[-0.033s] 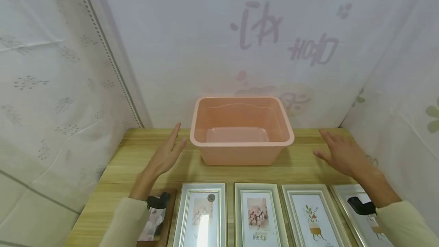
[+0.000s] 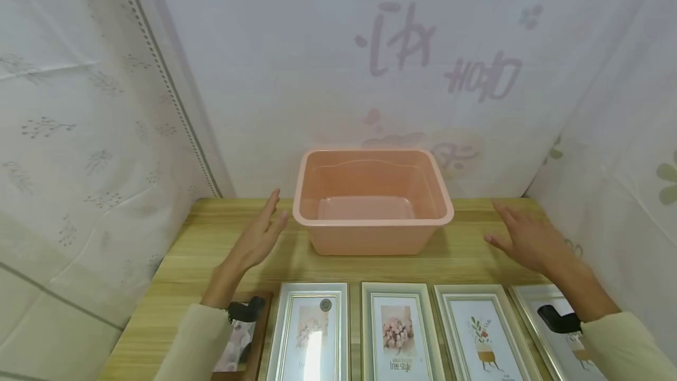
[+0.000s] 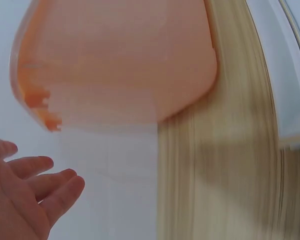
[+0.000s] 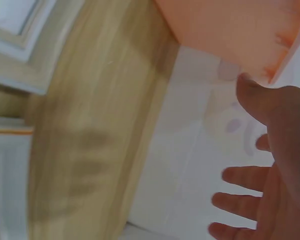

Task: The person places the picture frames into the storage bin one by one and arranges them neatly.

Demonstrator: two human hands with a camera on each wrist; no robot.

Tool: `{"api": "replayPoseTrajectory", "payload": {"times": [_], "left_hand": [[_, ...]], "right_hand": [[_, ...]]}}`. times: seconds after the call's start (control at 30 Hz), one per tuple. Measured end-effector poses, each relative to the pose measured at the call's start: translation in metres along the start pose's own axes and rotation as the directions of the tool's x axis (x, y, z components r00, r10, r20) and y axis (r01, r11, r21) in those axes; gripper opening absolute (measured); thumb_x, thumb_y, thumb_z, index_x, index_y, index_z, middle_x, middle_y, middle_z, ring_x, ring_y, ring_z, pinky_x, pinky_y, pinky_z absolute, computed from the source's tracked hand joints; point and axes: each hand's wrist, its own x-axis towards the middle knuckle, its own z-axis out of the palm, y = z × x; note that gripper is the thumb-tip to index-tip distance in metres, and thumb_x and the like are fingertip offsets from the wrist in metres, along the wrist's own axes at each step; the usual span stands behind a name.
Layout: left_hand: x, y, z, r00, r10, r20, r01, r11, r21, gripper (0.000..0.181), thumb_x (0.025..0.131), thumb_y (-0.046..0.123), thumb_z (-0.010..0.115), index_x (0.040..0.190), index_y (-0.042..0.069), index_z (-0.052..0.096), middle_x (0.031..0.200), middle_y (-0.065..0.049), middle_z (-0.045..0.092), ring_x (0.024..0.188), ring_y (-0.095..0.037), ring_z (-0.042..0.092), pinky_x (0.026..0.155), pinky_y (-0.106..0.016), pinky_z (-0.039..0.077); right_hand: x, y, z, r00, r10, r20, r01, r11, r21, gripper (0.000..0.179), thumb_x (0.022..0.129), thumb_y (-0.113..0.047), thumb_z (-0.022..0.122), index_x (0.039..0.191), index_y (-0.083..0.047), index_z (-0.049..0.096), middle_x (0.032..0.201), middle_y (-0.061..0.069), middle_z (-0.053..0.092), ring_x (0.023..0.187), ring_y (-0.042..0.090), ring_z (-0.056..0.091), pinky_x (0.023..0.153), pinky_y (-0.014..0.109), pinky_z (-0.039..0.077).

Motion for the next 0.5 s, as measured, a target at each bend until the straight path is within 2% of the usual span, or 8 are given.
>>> {"api": "replayPoseTrajectory", "payload": {"times": [0.1, 0.27, 0.37, 0.5], "left_hand": [[0.007, 0.003, 0.005, 1.000, -0.001, 0.000, 0.001, 0.998, -0.068, 0.066, 0.107, 0.047, 0.030, 0.161, 0.021, 0.001, 0.164, -0.016, 0.017, 0.147, -0.041, 0.025, 0.112, -0.061, 0.029], [0.016, 0.007, 0.012, 1.000, -0.026, 0.001, 0.026, 0.994, -0.109, 0.068, 0.106, 0.049, 0.029, 0.161, 0.019, 0.002, 0.162, -0.020, 0.023, 0.145, -0.043, 0.029, 0.112, -0.061, 0.028], [0.020, 0.010, 0.015, 0.999, -0.042, 0.003, 0.042, 0.990, -0.134, 0.069, 0.106, 0.050, 0.029, 0.161, 0.017, 0.002, 0.160, -0.022, 0.025, 0.144, -0.043, 0.031, 0.113, -0.059, 0.029], [0.025, 0.014, 0.019, 0.998, -0.065, 0.012, 0.066, 0.986, -0.152, 0.071, 0.106, 0.049, 0.031, 0.160, 0.015, 0.001, 0.159, -0.023, 0.026, 0.141, -0.044, 0.036, 0.113, -0.058, 0.030]], "right_hand": [[-0.009, 0.012, 0.011, 0.999, 0.005, 0.048, -0.009, 0.996, 0.089, 0.085, 0.094, -0.046, 0.063, 0.150, 0.008, 0.029, 0.141, 0.039, 0.042, 0.118, 0.060, 0.049, 0.088, 0.069, 0.043], [-0.028, 0.037, 0.025, 0.990, 0.032, 0.138, -0.065, 0.969, 0.239, 0.091, 0.090, -0.041, 0.069, 0.149, 0.013, 0.025, 0.143, 0.043, 0.036, 0.121, 0.063, 0.043, 0.091, 0.071, 0.040], [-0.043, 0.057, 0.034, 0.977, 0.068, 0.202, -0.122, 0.955, 0.269, 0.094, 0.088, -0.038, 0.072, 0.145, 0.020, 0.026, 0.140, 0.047, 0.034, 0.121, 0.065, 0.039, 0.093, 0.072, 0.037], [-0.061, 0.085, 0.046, 0.952, 0.112, 0.284, -0.185, 0.952, 0.242, 0.094, 0.086, -0.038, 0.073, 0.138, 0.026, 0.028, 0.135, 0.051, 0.035, 0.118, 0.067, 0.039, 0.091, 0.072, 0.037]]}}
